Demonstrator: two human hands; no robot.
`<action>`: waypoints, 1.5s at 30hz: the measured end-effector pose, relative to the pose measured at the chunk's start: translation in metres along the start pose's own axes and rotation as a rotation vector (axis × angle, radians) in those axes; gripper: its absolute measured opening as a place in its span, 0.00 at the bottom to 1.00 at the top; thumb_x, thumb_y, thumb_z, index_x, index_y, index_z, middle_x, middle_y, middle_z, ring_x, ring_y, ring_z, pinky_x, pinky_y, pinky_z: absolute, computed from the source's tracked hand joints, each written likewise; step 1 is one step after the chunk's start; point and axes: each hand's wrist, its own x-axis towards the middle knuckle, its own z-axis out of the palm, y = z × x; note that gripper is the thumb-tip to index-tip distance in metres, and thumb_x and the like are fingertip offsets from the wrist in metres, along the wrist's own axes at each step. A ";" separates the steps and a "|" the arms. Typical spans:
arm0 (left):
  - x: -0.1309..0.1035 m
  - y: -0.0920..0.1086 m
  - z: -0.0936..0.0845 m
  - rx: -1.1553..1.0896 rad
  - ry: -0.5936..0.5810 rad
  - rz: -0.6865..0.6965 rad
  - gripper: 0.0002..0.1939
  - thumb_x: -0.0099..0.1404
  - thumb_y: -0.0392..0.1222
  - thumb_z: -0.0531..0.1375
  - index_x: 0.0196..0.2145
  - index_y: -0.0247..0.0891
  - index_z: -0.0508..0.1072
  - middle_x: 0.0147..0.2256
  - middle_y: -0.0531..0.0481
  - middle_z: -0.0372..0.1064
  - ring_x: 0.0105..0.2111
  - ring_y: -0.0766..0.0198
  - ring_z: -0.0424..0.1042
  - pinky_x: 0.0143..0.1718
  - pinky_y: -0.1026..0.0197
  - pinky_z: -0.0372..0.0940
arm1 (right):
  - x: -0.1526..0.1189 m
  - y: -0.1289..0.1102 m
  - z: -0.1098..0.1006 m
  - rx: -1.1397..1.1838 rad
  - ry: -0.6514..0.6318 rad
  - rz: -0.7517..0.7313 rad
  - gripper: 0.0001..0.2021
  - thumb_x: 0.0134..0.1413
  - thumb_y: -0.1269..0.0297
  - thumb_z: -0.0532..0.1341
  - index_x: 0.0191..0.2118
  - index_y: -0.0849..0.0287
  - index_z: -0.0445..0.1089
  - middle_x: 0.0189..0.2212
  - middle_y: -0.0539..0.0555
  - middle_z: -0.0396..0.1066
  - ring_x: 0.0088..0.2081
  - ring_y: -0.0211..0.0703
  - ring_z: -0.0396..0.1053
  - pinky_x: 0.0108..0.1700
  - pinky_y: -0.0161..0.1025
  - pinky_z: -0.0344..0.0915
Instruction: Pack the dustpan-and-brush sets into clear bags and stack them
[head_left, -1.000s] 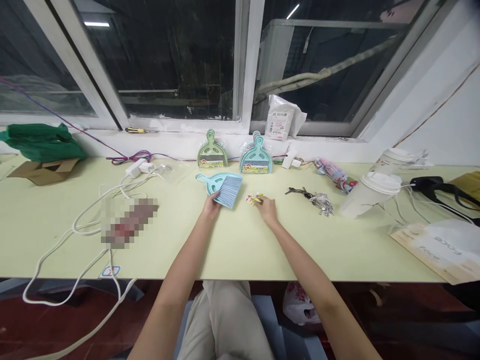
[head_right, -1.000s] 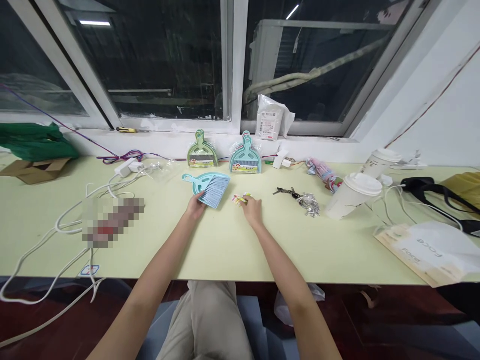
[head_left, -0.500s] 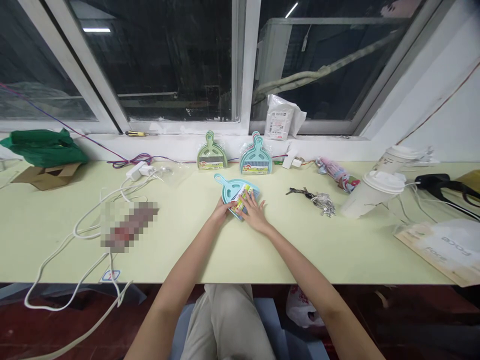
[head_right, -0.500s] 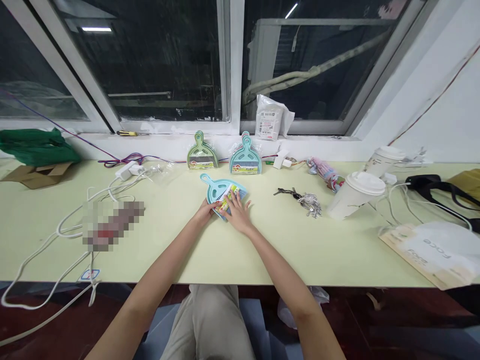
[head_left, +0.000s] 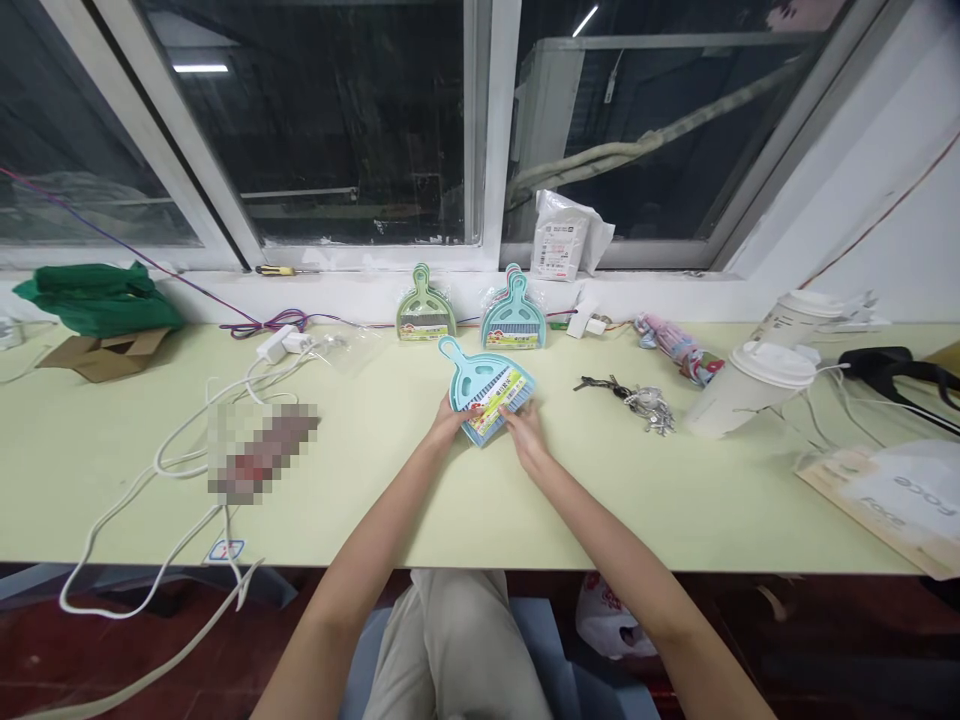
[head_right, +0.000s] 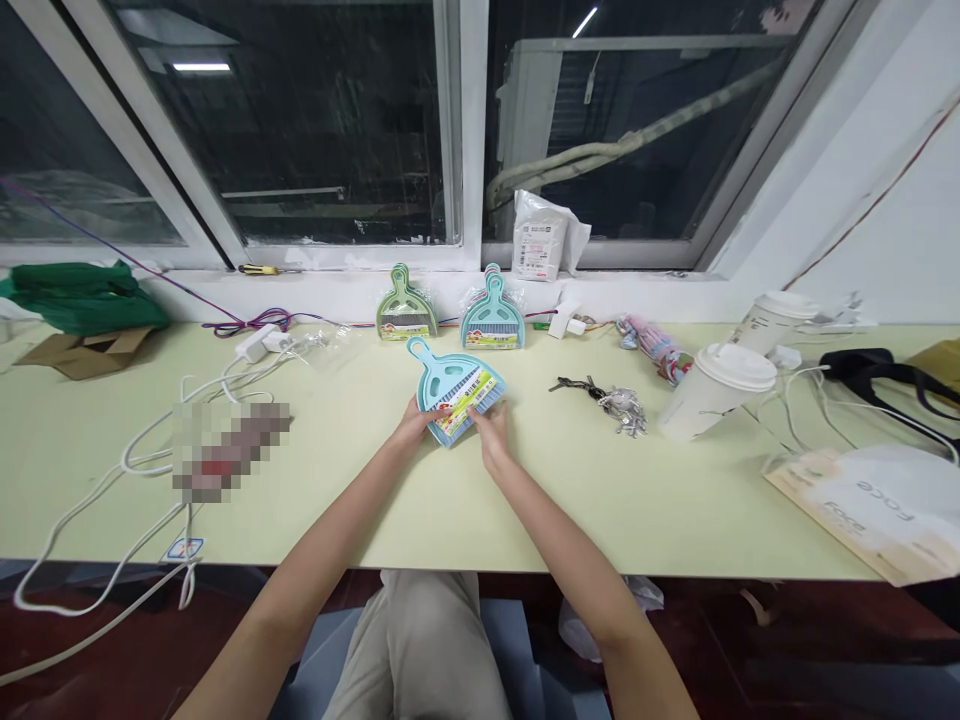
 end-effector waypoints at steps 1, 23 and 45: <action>-0.001 0.001 0.000 0.014 -0.010 0.002 0.32 0.37 0.38 0.74 0.42 0.38 0.71 0.43 0.44 0.72 0.47 0.50 0.71 0.52 0.46 0.63 | 0.000 0.000 0.001 0.099 -0.043 0.076 0.29 0.38 0.61 0.70 0.49 0.54 0.63 0.51 0.59 0.70 0.53 0.52 0.69 0.52 0.49 0.68; 0.096 0.076 -0.179 1.542 0.376 -0.132 0.24 0.67 0.43 0.48 0.58 0.34 0.64 0.61 0.34 0.57 0.62 0.44 0.54 0.60 0.38 0.47 | 0.017 -0.009 -0.010 0.251 -0.124 0.257 0.18 0.30 0.71 0.75 0.31 0.57 0.71 0.32 0.49 0.78 0.33 0.39 0.76 0.34 0.33 0.75; -0.005 0.077 -0.126 1.772 0.226 -0.118 0.11 0.62 0.31 0.53 0.36 0.34 0.75 0.42 0.35 0.71 0.44 0.50 0.72 0.44 0.54 0.64 | -0.001 -0.022 -0.003 0.141 -0.300 0.337 0.15 0.32 0.74 0.72 0.31 0.60 0.72 0.31 0.52 0.78 0.35 0.44 0.77 0.39 0.39 0.75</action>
